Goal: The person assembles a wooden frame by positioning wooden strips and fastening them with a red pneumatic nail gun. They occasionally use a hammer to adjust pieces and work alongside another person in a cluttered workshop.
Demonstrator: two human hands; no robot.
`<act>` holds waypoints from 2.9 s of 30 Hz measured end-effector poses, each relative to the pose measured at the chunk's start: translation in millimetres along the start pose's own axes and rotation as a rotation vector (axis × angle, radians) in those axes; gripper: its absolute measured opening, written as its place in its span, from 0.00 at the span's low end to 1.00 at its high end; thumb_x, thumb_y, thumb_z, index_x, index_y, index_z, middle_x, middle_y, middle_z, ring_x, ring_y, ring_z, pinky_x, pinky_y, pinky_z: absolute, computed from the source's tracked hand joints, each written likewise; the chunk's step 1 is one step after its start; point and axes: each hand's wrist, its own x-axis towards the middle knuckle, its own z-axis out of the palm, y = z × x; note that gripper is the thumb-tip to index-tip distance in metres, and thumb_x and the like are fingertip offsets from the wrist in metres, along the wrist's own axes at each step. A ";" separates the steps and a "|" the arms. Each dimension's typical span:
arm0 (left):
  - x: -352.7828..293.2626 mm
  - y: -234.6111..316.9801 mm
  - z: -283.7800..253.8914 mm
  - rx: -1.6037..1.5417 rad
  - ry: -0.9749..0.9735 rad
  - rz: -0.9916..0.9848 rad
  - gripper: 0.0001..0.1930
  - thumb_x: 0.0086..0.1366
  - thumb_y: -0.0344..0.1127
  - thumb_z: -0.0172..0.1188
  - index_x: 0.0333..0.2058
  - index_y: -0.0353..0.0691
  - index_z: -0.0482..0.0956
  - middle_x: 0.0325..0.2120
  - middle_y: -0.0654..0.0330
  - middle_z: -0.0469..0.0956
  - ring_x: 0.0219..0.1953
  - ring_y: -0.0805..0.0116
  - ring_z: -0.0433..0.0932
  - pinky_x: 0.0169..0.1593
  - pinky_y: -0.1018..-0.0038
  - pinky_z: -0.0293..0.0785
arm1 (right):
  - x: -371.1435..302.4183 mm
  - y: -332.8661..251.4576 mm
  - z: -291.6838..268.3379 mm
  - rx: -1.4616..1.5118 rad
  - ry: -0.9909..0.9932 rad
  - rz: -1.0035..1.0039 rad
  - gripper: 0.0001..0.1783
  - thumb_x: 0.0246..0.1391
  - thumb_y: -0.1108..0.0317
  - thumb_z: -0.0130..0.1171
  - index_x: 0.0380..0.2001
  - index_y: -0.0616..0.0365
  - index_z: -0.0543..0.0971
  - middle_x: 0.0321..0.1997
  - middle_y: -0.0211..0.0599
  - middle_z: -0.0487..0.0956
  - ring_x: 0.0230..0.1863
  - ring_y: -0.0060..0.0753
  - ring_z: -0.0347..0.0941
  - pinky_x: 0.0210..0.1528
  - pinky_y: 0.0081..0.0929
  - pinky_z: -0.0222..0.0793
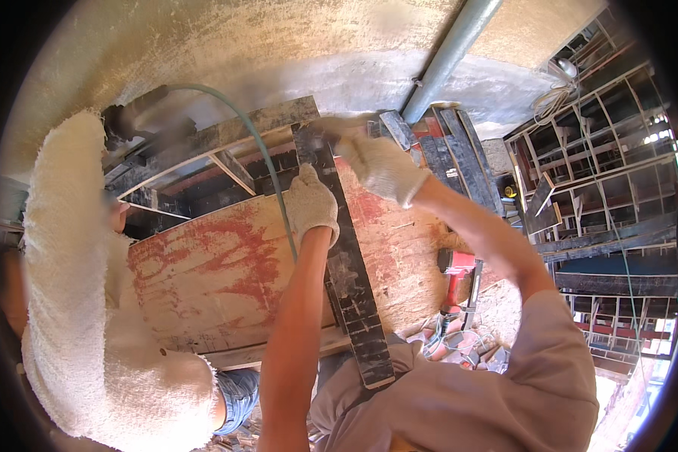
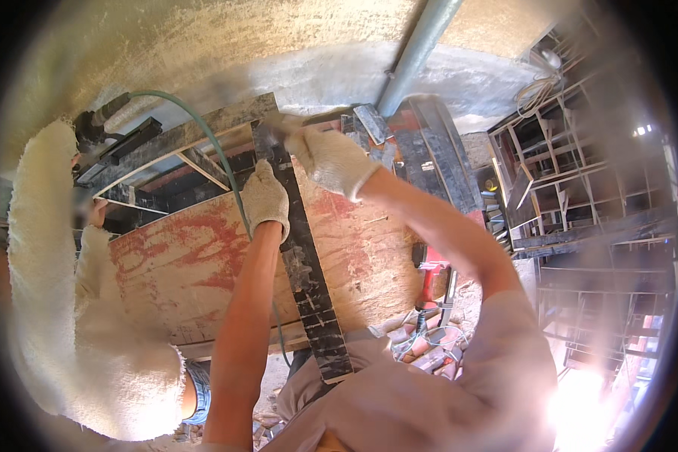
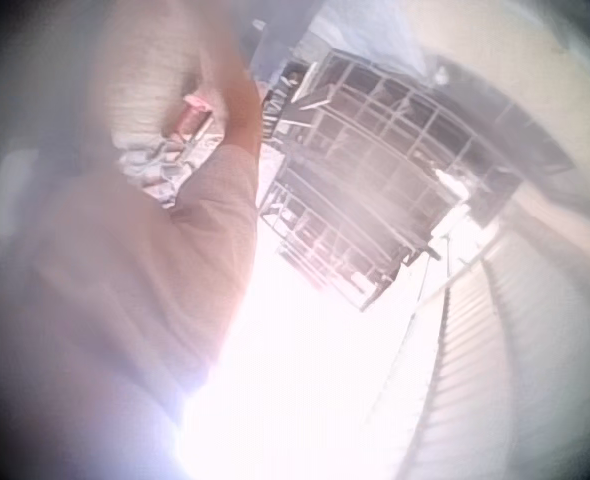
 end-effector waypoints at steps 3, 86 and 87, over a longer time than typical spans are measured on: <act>4.9 -19.7 1.7 0.011 0.018 -0.010 0.20 0.77 0.37 0.40 0.58 0.34 0.73 0.50 0.42 0.78 0.54 0.43 0.78 0.58 0.55 0.74 | 37.0 -42.4 -39.7 0.019 -0.325 0.139 0.24 0.74 0.52 0.47 0.35 0.64 0.77 0.22 0.49 0.80 0.22 0.48 0.79 0.28 0.42 0.76; -444.5 -40.3 -33.5 -0.620 0.489 -0.531 0.20 0.70 0.34 0.63 0.57 0.30 0.77 0.52 0.46 0.81 0.55 0.55 0.79 0.60 0.63 0.74 | -420.6 113.3 167.1 -0.249 -0.579 0.767 0.28 0.55 0.66 0.57 0.58 0.63 0.69 0.50 0.59 0.81 0.51 0.63 0.81 0.51 0.52 0.77; -453.9 -49.7 -25.0 -0.652 0.506 -0.601 0.20 0.70 0.35 0.62 0.56 0.29 0.76 0.52 0.46 0.81 0.54 0.56 0.80 0.60 0.63 0.74 | -424.9 118.7 169.2 -0.253 -0.606 0.737 0.30 0.55 0.66 0.57 0.61 0.63 0.68 0.50 0.59 0.81 0.51 0.63 0.80 0.51 0.52 0.77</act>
